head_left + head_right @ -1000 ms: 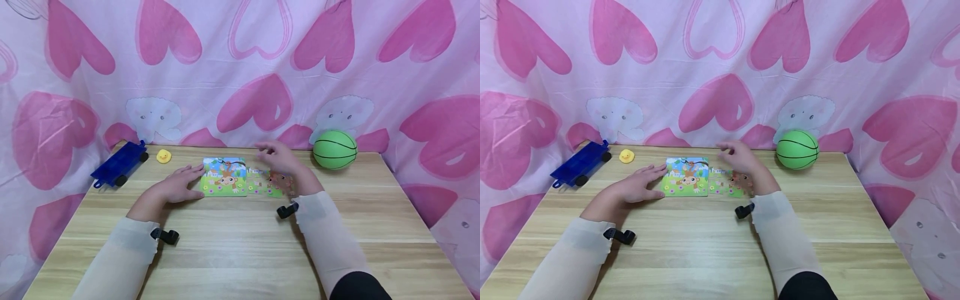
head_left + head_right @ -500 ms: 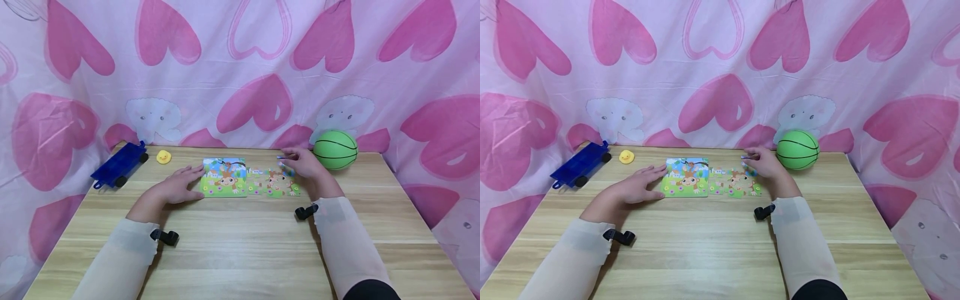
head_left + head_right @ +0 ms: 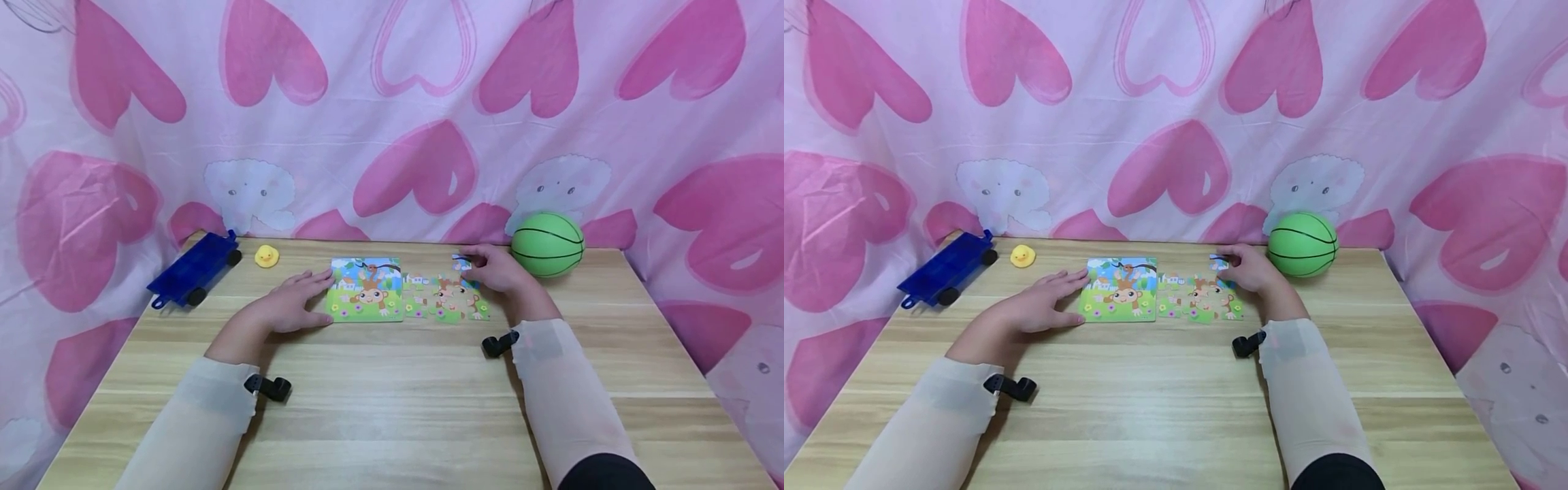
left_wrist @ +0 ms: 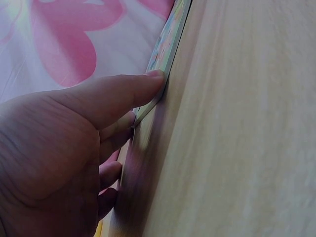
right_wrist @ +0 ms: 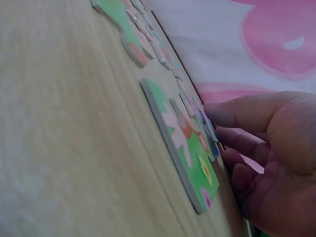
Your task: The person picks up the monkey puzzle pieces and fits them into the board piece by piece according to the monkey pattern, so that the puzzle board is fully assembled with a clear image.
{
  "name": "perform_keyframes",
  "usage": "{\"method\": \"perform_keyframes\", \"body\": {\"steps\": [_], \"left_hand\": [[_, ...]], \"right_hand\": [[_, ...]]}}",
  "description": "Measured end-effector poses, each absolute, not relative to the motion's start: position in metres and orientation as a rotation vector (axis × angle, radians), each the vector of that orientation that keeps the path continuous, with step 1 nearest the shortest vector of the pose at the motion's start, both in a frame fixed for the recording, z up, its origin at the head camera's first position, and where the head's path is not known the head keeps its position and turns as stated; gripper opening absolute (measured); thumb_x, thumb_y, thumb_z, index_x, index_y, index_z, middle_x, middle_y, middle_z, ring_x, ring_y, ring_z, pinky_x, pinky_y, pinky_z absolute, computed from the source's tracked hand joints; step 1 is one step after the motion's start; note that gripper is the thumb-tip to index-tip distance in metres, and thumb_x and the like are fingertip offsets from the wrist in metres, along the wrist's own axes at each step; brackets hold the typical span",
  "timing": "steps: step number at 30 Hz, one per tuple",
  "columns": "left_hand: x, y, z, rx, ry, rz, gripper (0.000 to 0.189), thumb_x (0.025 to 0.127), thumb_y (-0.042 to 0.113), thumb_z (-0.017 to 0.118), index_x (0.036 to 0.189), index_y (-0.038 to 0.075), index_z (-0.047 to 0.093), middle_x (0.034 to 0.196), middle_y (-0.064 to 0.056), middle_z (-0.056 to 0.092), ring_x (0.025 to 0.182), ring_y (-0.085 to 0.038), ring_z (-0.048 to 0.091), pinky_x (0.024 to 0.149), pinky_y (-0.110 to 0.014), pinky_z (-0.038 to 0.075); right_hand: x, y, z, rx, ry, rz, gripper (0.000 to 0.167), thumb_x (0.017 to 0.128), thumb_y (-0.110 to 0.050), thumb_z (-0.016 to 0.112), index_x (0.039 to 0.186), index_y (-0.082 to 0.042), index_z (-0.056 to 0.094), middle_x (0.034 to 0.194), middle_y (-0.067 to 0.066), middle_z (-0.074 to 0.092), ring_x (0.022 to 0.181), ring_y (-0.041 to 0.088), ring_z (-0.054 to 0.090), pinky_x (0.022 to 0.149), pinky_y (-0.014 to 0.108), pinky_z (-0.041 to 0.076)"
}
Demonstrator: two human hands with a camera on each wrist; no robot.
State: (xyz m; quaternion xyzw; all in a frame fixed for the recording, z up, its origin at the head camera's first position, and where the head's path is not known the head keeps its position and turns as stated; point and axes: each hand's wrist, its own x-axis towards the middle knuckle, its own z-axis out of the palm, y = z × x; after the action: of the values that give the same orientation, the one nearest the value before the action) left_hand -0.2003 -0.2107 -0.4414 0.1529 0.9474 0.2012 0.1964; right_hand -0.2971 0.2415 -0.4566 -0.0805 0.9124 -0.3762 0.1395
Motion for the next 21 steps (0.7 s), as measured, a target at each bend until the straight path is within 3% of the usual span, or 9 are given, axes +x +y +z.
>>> {"method": "perform_keyframes", "body": {"steps": [6, 13, 21], "left_hand": [[-0.2013, -0.2109, -0.4425, 0.425, 2.655, 0.561, 0.090, 0.097, 0.056, 0.073, 0.171, 0.030, 0.028, 0.182, 0.006, 0.016, 0.169, -0.043, 0.006, 0.129, -0.078, 0.013], [-0.2003, -0.2105, -0.4421, 0.430, 2.658, 0.566, 0.091, 0.097, 0.056, 0.073, 0.171, 0.030, 0.027, 0.182, 0.007, 0.015, 0.169, -0.043, 0.005, 0.129, -0.078, 0.012], [-0.2003, -0.2107, -0.4421, 0.434, 2.657, 0.562, 0.090, 0.097, 0.056, 0.073, 0.171, 0.030, 0.027, 0.182, 0.008, 0.014, 0.169, -0.042, 0.004, 0.129, -0.078, 0.011]], "right_hand": [[-0.2994, 0.2372, -0.4572, -0.193, 2.655, -1.050, 0.058, 0.099, -0.019, 0.076, 0.154, -0.015, 0.059, 0.134, 0.017, 0.055, 0.120, 0.032, 0.046, 0.105, 0.044, 0.042], [-0.3006, 0.2349, -0.4583, -0.159, 2.647, -1.067, 0.062, 0.097, -0.015, 0.077, 0.156, -0.011, 0.057, 0.152, 0.019, 0.052, 0.127, 0.034, 0.047, 0.117, 0.049, 0.042], [-0.3013, 0.2334, -0.4596, -0.132, 2.655, -1.093, 0.064, 0.095, -0.012, 0.080, 0.155, -0.010, 0.058, 0.146, 0.018, 0.050, 0.121, 0.032, 0.046, 0.107, 0.043, 0.044]]}}
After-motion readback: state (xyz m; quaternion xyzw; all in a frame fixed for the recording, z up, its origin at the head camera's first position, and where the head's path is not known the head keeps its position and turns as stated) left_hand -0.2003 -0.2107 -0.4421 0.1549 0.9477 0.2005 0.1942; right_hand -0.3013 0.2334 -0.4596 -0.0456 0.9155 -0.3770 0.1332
